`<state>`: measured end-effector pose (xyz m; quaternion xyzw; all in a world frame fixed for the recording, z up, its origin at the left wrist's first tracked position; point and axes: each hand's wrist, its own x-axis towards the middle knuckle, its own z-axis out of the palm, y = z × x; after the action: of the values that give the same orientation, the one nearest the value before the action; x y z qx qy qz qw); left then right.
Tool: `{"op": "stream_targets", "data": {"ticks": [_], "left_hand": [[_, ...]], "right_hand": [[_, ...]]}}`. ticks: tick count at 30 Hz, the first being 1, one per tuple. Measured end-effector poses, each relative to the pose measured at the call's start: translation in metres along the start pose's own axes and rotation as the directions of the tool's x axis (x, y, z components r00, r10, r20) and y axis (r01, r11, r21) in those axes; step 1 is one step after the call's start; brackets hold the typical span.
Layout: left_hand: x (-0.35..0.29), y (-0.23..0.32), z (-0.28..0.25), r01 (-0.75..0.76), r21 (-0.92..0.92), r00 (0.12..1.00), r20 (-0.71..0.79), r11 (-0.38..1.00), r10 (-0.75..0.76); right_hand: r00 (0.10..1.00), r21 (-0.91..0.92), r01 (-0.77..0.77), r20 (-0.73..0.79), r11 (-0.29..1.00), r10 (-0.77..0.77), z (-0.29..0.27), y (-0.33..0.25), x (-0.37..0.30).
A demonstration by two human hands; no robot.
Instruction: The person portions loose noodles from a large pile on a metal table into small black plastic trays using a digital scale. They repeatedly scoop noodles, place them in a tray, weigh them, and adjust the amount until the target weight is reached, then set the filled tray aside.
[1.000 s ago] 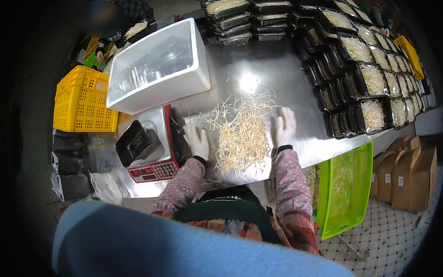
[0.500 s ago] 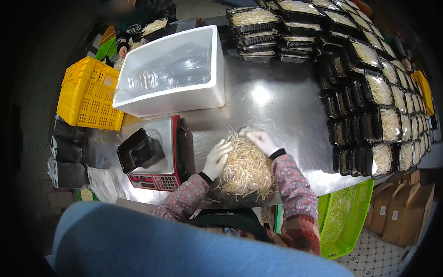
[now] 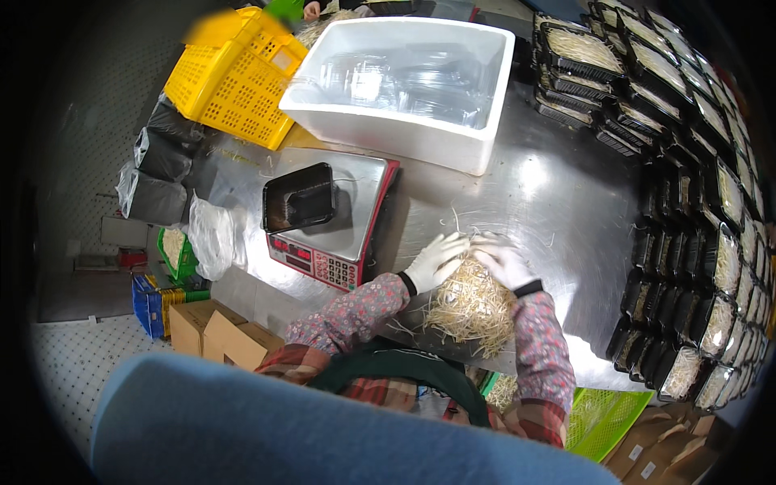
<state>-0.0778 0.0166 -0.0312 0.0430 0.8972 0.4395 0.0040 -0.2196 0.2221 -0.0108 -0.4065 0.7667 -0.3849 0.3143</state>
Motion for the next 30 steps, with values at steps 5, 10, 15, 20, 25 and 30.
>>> {"op": "stream_targets", "data": {"ticks": [5,10,15,20,25,30], "left_hand": [[0.014,-0.014,-0.032,0.030,0.092,0.864,-0.503,0.995,0.020],[0.048,0.006,0.005,0.179,0.246,0.982,-0.106,0.953,-0.157],[-0.036,0.050,-0.018,-0.175,-0.078,0.974,0.132,0.982,0.184],[-0.009,0.024,-0.012,0.018,-0.054,0.988,-0.149,0.998,-0.026],[0.009,0.041,0.027,-0.044,0.071,0.974,0.224,0.996,0.027],[-0.080,0.057,-0.030,-0.385,0.237,0.871,0.413,0.892,0.266]], "right_hand": [[0.744,0.047,-0.178,-0.648,0.983,0.165,-0.034,0.020,-0.036],[0.817,-0.400,-0.542,-0.458,0.739,0.351,0.031,0.005,-0.016],[0.890,-0.338,-0.210,-0.454,0.917,0.036,0.062,-0.073,-0.121],[0.412,0.068,-0.380,-0.880,0.922,0.235,0.051,-0.011,-0.157],[0.700,0.005,-0.461,-0.613,0.887,0.367,0.085,-0.045,-0.110],[0.846,-0.397,-0.331,-0.528,0.856,0.083,0.149,-0.099,-0.170]]}}
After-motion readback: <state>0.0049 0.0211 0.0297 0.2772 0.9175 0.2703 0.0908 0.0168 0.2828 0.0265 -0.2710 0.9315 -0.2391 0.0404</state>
